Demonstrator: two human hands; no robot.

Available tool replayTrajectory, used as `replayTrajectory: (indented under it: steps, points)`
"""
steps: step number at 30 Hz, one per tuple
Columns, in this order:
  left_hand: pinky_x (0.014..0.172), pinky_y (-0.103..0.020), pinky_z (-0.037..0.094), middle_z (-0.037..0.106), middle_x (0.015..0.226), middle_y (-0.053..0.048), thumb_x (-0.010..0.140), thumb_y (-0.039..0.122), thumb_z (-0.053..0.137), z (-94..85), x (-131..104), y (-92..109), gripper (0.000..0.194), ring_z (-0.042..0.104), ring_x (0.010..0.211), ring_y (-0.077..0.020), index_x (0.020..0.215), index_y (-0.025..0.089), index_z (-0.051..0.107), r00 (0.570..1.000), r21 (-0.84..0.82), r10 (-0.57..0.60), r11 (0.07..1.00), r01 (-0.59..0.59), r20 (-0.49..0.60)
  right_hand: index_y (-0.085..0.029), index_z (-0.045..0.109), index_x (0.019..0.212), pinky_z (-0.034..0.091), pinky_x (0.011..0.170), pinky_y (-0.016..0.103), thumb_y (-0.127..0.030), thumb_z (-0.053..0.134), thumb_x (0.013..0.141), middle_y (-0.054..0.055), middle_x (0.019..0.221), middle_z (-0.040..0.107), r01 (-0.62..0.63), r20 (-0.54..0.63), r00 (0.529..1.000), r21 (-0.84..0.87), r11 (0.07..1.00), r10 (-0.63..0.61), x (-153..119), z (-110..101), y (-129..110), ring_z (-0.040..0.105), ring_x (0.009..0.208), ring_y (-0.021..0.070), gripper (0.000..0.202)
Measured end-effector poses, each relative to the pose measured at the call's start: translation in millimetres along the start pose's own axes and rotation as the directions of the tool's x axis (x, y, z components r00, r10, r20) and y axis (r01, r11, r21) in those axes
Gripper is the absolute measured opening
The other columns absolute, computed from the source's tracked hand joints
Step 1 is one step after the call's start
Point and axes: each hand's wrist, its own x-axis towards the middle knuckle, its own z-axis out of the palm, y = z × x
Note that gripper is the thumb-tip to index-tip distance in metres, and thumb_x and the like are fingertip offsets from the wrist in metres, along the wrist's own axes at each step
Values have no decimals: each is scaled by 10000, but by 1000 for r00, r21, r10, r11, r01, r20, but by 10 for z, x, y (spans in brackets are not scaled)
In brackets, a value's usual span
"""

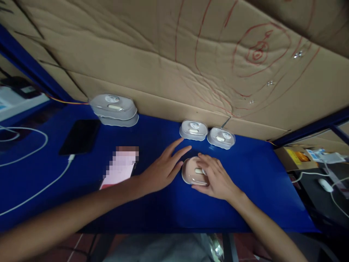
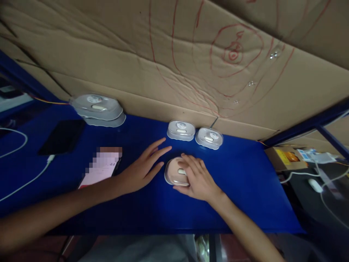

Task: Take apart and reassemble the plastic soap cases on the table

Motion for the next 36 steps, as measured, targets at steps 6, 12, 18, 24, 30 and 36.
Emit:
replayTrajectory:
  steps: [6, 12, 18, 24, 30, 36]
  points:
    - [1297, -621, 271, 206, 1785, -182, 1028, 278, 596, -71, 807, -348, 604, 232, 1637, -415, 1609, 212, 444, 976, 548, 111, 812, -199, 190, -288, 402, 1632, 360, 1187, 649, -626, 624, 999, 174, 1627, 507, -115, 72, 988, -241, 964, 136, -416, -245, 420, 453, 1505, 396, 751]
    - [1236, -595, 376, 399, 1695, -184, 1042, 314, 570, -185, 928, -355, 461, 377, 1569, -396, 1491, 213, 584, 971, 675, 60, 709, -204, 231, -319, 469, 1607, 434, 1110, 616, -527, 493, 1070, 185, 1544, 526, -509, -267, 858, -332, 794, 439, -1196, -364, 1295, 511, 1409, 404, 577]
    - [1108, -567, 483, 587, 1439, -135, 967, 169, 608, -262, 187, -69, 390, 556, 1326, -363, 1342, 263, 665, 971, 681, 56, 703, -204, 232, -226, 493, 1586, 382, 1186, 613, -575, 450, 1058, 198, 1566, 532, -632, -399, 761, -276, 724, 512, -1100, -282, 1795, 464, 1464, 394, 634]
    - [1127, -627, 441, 436, 1583, -174, 876, 207, 766, -246, -34, -125, 609, 465, 1434, -440, 1445, 279, 560, 975, 635, 13, 757, -155, 223, -297, 383, 1649, 201, 1218, 775, -530, 379, 1089, 153, 1703, 412, -638, -249, 767, -192, 746, 592, -251, -111, 1542, 318, 1598, 392, 607]
    - [1134, -627, 455, 398, 1626, -148, 884, 221, 784, -176, -132, -242, 725, 506, 1427, -415, 1510, 349, 443, 963, 463, -134, 886, 11, 235, -308, 177, 1721, 250, 1282, 682, -660, 484, 1047, 133, 1775, 264, -140, 10, 990, 76, 987, 139, 176, 41, 371, 233, 1643, 368, 820]
    - [1192, -626, 405, 445, 1604, -152, 823, 271, 881, -108, -185, -220, 1024, 465, 1479, -401, 1625, 360, 252, 974, 406, -100, 914, 9, 205, -304, 421, 1638, 388, 1265, 568, -535, 639, 1022, 130, 1697, 413, 46, -23, 999, 331, 943, -41, 155, 152, -66, 368, 1578, 342, 693]
